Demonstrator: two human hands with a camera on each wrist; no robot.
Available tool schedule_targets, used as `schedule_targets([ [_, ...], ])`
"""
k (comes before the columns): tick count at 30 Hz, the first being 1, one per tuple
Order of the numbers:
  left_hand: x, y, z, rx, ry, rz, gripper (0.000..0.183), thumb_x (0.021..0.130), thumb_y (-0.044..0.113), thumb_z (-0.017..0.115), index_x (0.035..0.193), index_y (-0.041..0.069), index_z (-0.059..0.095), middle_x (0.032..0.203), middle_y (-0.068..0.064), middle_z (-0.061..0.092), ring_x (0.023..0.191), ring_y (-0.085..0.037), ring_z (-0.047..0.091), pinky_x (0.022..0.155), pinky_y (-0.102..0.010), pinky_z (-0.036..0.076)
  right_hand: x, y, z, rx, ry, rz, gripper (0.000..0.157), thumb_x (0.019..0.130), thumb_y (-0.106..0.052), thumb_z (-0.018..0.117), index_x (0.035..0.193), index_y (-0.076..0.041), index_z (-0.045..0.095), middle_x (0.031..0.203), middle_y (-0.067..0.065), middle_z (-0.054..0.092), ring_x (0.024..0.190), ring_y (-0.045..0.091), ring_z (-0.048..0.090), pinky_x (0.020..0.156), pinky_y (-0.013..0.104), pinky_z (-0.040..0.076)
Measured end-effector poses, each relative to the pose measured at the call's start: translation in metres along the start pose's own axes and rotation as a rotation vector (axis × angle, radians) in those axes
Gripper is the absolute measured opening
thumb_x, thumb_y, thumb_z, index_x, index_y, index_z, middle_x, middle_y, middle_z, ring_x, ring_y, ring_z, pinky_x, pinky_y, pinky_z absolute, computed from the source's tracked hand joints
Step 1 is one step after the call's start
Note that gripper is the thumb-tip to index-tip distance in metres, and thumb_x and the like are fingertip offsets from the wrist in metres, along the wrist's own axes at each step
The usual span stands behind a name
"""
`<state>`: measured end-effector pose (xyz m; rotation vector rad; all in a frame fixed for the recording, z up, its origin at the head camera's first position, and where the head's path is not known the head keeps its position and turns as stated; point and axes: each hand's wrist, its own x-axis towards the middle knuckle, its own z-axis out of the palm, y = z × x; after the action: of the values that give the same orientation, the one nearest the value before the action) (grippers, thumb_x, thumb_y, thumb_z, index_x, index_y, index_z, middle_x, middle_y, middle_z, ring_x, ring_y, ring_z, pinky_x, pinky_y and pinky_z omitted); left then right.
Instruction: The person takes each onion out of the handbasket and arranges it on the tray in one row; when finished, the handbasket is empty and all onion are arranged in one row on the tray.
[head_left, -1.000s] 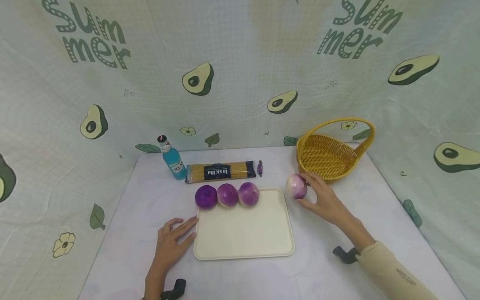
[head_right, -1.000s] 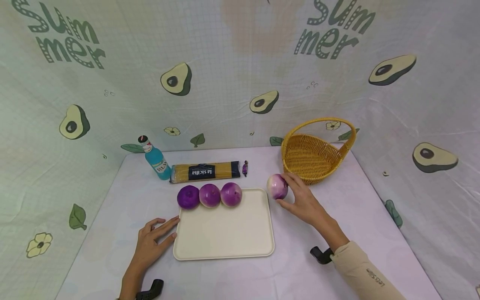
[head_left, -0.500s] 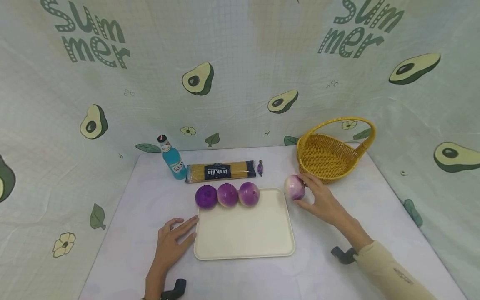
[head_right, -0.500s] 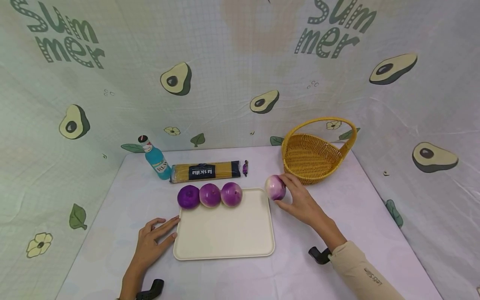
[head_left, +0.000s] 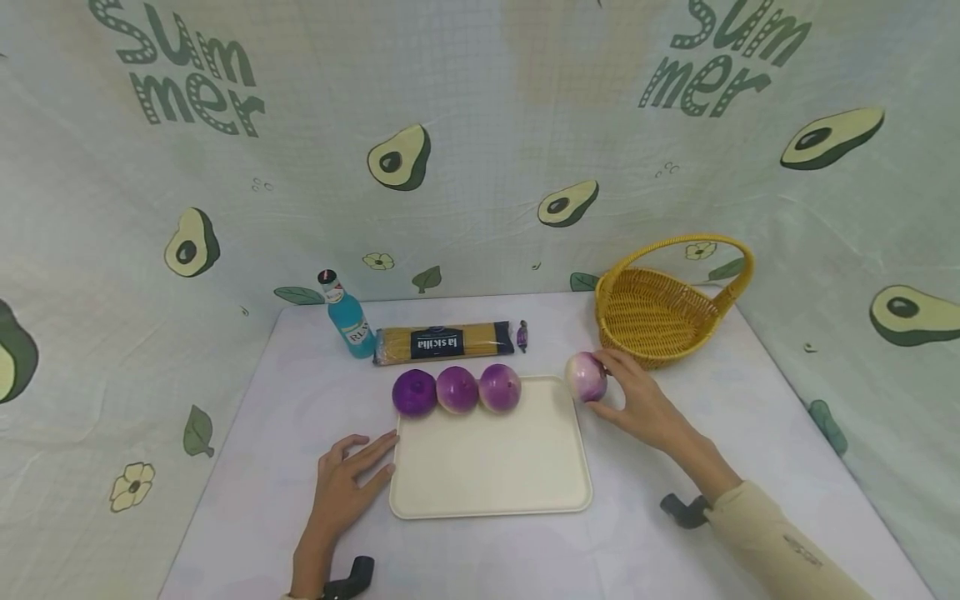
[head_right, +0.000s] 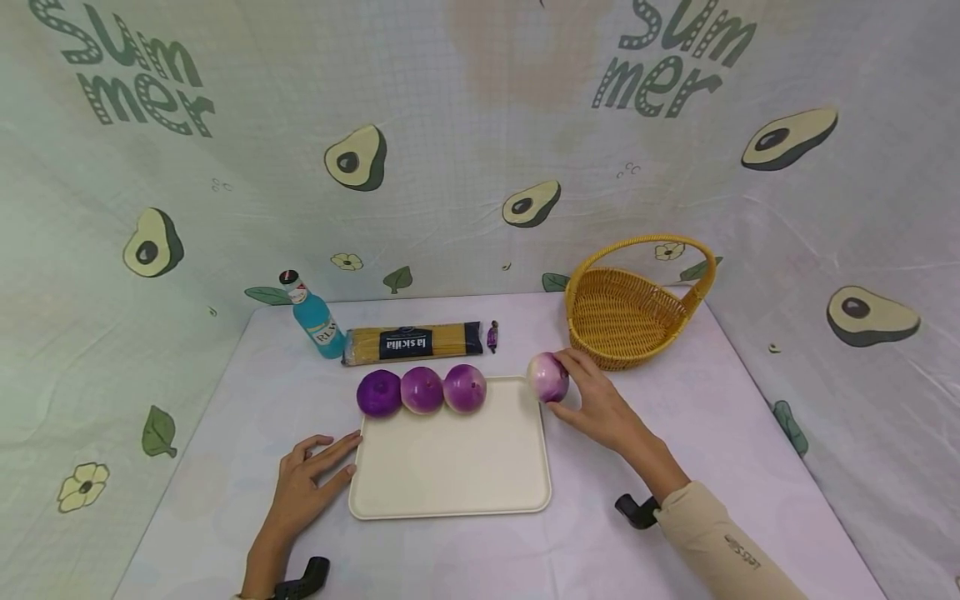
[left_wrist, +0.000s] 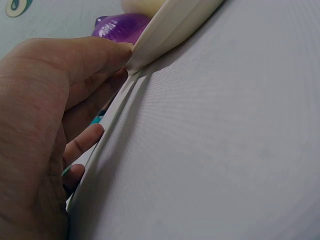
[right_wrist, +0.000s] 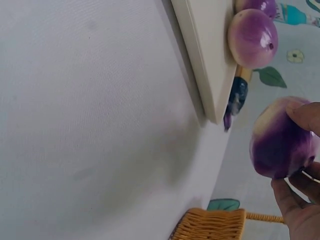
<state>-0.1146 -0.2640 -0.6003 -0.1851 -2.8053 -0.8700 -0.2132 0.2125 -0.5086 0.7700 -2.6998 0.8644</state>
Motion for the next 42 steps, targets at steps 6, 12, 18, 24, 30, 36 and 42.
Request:
schedule_targets([
  [6, 0.001, 0.002, -0.001, -0.009, 0.000, -0.004, 0.044, 0.091, 0.042, 0.072, 0.134, 0.035, 0.065, 0.136, 0.013, 0.062, 0.128, -0.023, 0.042, 0.104, -0.056, 0.022, 0.001, 0.000, 0.003, 0.009, -0.006, -0.004, 0.079, 0.076, -0.015, 0.089, 0.141, 0.003, 0.047, 0.141, 0.018, 0.047, 0.129, 0.036, 0.048, 0.104, 0.055, 0.042],
  [12, 0.001, 0.002, -0.001, -0.007, 0.000, 0.013, 0.044, 0.091, 0.041, 0.073, 0.134, 0.034, 0.065, 0.136, 0.013, 0.062, 0.127, -0.024, 0.042, 0.103, -0.056, 0.023, 0.002, -0.003, 0.006, 0.026, -0.025, 0.009, 0.079, 0.077, -0.014, 0.089, 0.142, 0.003, 0.047, 0.140, 0.016, 0.048, 0.129, 0.036, 0.049, 0.105, 0.054, 0.043],
  [18, 0.001, 0.001, 0.001, 0.006, 0.001, 0.014, 0.044, 0.091, 0.041, 0.073, 0.134, 0.035, 0.064, 0.136, 0.013, 0.062, 0.127, -0.023, 0.042, 0.103, -0.055, 0.024, 0.003, -0.004, 0.010, 0.033, -0.045, 0.022, 0.080, 0.077, -0.014, 0.089, 0.143, 0.001, 0.046, 0.141, 0.015, 0.047, 0.130, 0.036, 0.048, 0.105, 0.054, 0.042],
  [24, 0.000, 0.001, 0.001, 0.003, 0.007, 0.017, 0.044, 0.091, 0.040, 0.073, 0.134, 0.035, 0.064, 0.136, 0.014, 0.062, 0.128, -0.023, 0.042, 0.103, -0.057, 0.024, 0.005, -0.006, 0.012, 0.037, -0.064, 0.020, 0.079, 0.079, -0.016, 0.087, 0.144, 0.001, 0.045, 0.142, 0.013, 0.047, 0.131, 0.034, 0.047, 0.107, 0.052, 0.041],
  [30, -0.001, 0.001, 0.001, 0.001, 0.012, 0.030, 0.044, 0.090, 0.038, 0.074, 0.133, 0.034, 0.065, 0.136, 0.013, 0.062, 0.128, -0.024, 0.043, 0.103, -0.057, 0.024, 0.009, -0.008, 0.014, 0.045, -0.071, -0.003, 0.079, 0.080, -0.016, 0.087, 0.144, 0.002, 0.045, 0.141, 0.014, 0.047, 0.131, 0.033, 0.047, 0.108, 0.051, 0.041],
  [36, 0.000, 0.002, -0.001, 0.010, 0.013, 0.024, 0.044, 0.091, 0.040, 0.073, 0.134, 0.035, 0.065, 0.136, 0.013, 0.062, 0.127, -0.024, 0.043, 0.103, -0.057, 0.024, 0.012, -0.011, 0.017, 0.038, -0.082, -0.012, 0.080, 0.080, -0.016, 0.086, 0.144, 0.003, 0.044, 0.143, 0.016, 0.045, 0.133, 0.034, 0.045, 0.109, 0.050, 0.039],
  [42, 0.000, 0.003, -0.002, 0.008, 0.012, 0.025, 0.045, 0.091, 0.040, 0.073, 0.134, 0.033, 0.065, 0.135, 0.012, 0.062, 0.126, -0.024, 0.043, 0.102, -0.057, 0.024, 0.013, -0.013, 0.020, 0.021, -0.102, -0.021, 0.080, 0.080, -0.014, 0.087, 0.144, 0.006, 0.044, 0.144, 0.018, 0.045, 0.135, 0.036, 0.044, 0.109, 0.050, 0.039],
])
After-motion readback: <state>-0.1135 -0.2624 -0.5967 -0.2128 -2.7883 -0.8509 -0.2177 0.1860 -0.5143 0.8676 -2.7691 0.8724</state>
